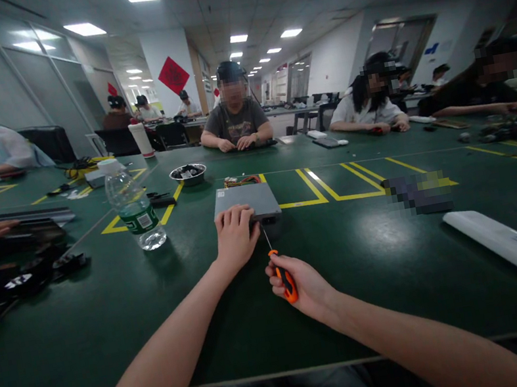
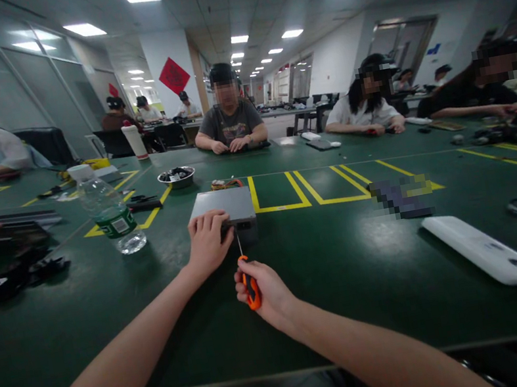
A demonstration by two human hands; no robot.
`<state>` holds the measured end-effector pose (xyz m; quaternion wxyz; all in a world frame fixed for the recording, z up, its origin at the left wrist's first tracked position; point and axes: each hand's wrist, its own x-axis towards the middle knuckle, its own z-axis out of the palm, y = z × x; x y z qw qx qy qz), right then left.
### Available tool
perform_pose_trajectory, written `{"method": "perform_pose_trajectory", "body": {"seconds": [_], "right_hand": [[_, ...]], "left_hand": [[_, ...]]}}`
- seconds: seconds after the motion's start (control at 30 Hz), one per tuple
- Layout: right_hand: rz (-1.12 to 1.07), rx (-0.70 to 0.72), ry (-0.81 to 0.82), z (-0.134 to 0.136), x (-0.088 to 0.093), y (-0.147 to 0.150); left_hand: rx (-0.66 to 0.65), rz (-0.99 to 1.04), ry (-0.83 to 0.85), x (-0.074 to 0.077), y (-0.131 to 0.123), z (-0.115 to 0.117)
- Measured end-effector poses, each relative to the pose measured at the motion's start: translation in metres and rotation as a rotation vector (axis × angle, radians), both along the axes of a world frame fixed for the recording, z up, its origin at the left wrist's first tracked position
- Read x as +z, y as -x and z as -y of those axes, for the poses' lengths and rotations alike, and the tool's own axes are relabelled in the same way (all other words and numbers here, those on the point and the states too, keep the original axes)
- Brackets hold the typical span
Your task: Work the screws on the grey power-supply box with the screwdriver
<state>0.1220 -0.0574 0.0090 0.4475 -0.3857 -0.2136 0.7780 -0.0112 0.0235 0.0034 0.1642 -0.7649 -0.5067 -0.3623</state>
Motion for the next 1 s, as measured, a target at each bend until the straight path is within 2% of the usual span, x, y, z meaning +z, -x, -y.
{"method": "perform_pose_trajectory", "body": {"seconds": [0.3, 0.57, 1.0], "right_hand": [[0.009, 0.056, 0.021, 0.0013, 0.0052, -0.0022], [0.004, 0.014, -0.010, 0.0010, 0.0044, -0.0024], [-0.003, 0.042, 0.022, -0.0015, 0.0037, -0.0037]], "left_hand": [[0.002, -0.009, 0.001, 0.0002, -0.0005, -0.0004], [0.005, -0.007, 0.007, 0.0007, -0.0009, 0.0003], [0.012, -0.019, 0.005, -0.0001, -0.0008, -0.0007]]}}
